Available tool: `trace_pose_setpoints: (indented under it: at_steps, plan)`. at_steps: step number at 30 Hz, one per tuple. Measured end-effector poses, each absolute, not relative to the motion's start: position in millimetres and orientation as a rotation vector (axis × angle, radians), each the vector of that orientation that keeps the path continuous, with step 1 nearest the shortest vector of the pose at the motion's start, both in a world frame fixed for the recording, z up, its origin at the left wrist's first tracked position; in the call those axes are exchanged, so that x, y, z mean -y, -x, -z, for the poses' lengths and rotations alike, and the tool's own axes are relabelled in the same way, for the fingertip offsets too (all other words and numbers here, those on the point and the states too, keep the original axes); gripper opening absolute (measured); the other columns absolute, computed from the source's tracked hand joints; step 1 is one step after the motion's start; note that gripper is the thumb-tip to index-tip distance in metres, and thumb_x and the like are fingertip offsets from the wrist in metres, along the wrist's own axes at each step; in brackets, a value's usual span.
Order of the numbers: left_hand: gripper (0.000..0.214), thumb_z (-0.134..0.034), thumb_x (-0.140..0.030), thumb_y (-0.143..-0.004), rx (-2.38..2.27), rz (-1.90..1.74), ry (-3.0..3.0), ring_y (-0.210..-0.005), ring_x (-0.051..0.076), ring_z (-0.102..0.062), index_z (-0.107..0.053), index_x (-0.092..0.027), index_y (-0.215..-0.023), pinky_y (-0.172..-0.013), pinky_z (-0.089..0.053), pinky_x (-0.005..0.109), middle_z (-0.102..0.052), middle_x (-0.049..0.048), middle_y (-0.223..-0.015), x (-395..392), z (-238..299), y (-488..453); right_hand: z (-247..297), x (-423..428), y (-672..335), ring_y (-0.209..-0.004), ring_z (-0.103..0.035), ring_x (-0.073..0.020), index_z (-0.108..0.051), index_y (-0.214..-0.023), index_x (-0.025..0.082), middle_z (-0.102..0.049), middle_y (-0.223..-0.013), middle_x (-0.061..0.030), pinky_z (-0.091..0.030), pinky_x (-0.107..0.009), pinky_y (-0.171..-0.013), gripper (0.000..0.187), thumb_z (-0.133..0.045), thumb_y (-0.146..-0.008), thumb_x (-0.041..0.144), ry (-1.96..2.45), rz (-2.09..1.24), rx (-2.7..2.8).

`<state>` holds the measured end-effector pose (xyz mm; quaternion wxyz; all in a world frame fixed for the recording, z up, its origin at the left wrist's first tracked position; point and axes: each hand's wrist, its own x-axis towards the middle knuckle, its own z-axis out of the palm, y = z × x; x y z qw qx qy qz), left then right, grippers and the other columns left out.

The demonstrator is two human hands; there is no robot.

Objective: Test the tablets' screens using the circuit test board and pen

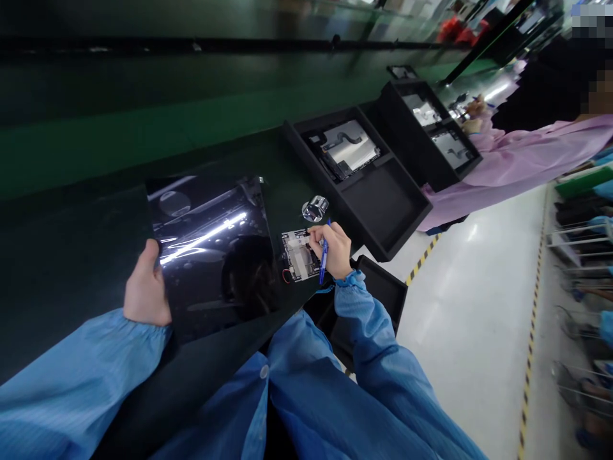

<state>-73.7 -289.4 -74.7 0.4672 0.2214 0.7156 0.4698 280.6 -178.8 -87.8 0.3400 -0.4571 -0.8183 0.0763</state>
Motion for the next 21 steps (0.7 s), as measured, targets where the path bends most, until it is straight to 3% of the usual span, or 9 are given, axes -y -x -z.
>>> trace_pose_setpoints:
  at_steps: [2, 5, 8, 13, 16, 18, 20, 21]
  plan:
    - [0.050, -0.067, -0.012, -0.073, -1.945, -1.200, -0.579, -0.151, 0.030, -0.025, -0.065, -0.021, -0.123, -0.105, -0.051, 0.031, -0.068, -0.0011, -0.129, 289, 79, 56, 89, 179, -281, -0.079, -0.063, -0.0176, -0.043, -0.070, 0.024, -0.073, -0.082, -0.0006, -0.049, -0.030, -0.068, 0.024, -0.052, -0.090, 0.014, 1.169, -0.194, 2.138]
    - [0.040, -0.060, -0.022, -0.079, -2.038, -1.305, -0.595, -0.142, 0.034, -0.042, -0.068, -0.016, -0.117, -0.096, -0.058, 0.037, -0.075, 0.0034, -0.113, 288, 82, 35, 89, 179, -280, -0.080, -0.063, -0.0181, -0.043, -0.070, 0.024, -0.072, -0.081, -0.0009, -0.049, -0.031, -0.068, 0.025, -0.051, -0.092, 0.017, 1.202, -0.194, 2.167]
    - [0.048, -0.062, -0.028, -0.078, -2.037, -1.301, -0.592, -0.132, 0.037, -0.055, -0.065, -0.017, -0.124, -0.087, -0.063, 0.039, -0.077, 0.0034, -0.106, 286, 79, 31, 89, 178, -281, -0.079, -0.062, -0.0180, -0.044, -0.071, 0.024, -0.073, -0.085, -0.0010, -0.049, -0.031, -0.067, 0.023, -0.051, -0.091, 0.015, 1.212, -0.206, 2.158]
    - [0.058, -0.065, -0.036, -0.082, -1.996, -1.219, -0.469, -0.144, 0.036, -0.040, -0.059, -0.020, -0.137, -0.090, -0.062, 0.043, -0.074, 0.0014, -0.118, 282, 61, 29, 86, 179, -280, -0.073, -0.059, -0.0189, -0.044, -0.070, 0.025, -0.075, -0.085, -0.0010, -0.050, -0.034, -0.068, 0.022, -0.053, -0.088, 0.014, 1.259, -0.049, 1.985]
    - [0.053, -0.061, -0.047, -0.087, -1.705, -1.193, -0.220, -0.128, 0.037, -0.058, -0.061, -0.023, -0.133, -0.084, -0.063, 0.047, -0.077, 0.0026, -0.107, 279, 47, 21, 76, 189, -264, -0.071, -0.061, -0.0195, -0.047, -0.074, 0.026, -0.074, -0.083, -0.0013, -0.053, -0.037, -0.070, 0.018, -0.056, -0.090, 0.021, 1.296, -0.146, 1.829]
    - [0.053, -0.052, -0.058, -0.089, -1.491, -1.147, -0.083, -0.111, 0.039, -0.067, -0.066, -0.020, -0.124, -0.079, -0.063, 0.051, -0.078, 0.0064, -0.098, 277, 40, 16, 67, 200, -247, -0.082, -0.066, -0.0204, -0.055, -0.091, 0.026, -0.074, -0.097, -0.0027, -0.057, -0.037, -0.076, 0.004, -0.058, -0.093, 0.028, 1.257, -0.410, 1.771]
    - [0.058, -0.047, -0.064, -0.088, -1.320, -1.114, 0.018, -0.102, 0.040, -0.070, -0.069, -0.019, -0.117, -0.077, -0.063, 0.053, -0.078, 0.0092, -0.093, 276, 36, 14, 58, 213, -228, -0.110, -0.066, -0.0233, -0.052, -0.123, 0.027, -0.066, -0.129, -0.0061, -0.057, -0.040, -0.093, 0.031, -0.061, -0.094, 0.034, 1.144, -0.733, 1.798]
    - [0.059, -0.047, -0.065, -0.088, -1.244, -1.107, 0.061, -0.101, 0.040, -0.071, -0.070, -0.019, -0.116, -0.077, -0.062, 0.053, -0.078, 0.0094, -0.092, 276, 35, 14, 55, 218, -219, -0.126, -0.059, -0.0253, -0.043, -0.138, 0.027, -0.056, -0.145, -0.0074, -0.054, -0.043, -0.103, 0.049, -0.062, -0.094, 0.038, 1.077, -0.867, 1.835]
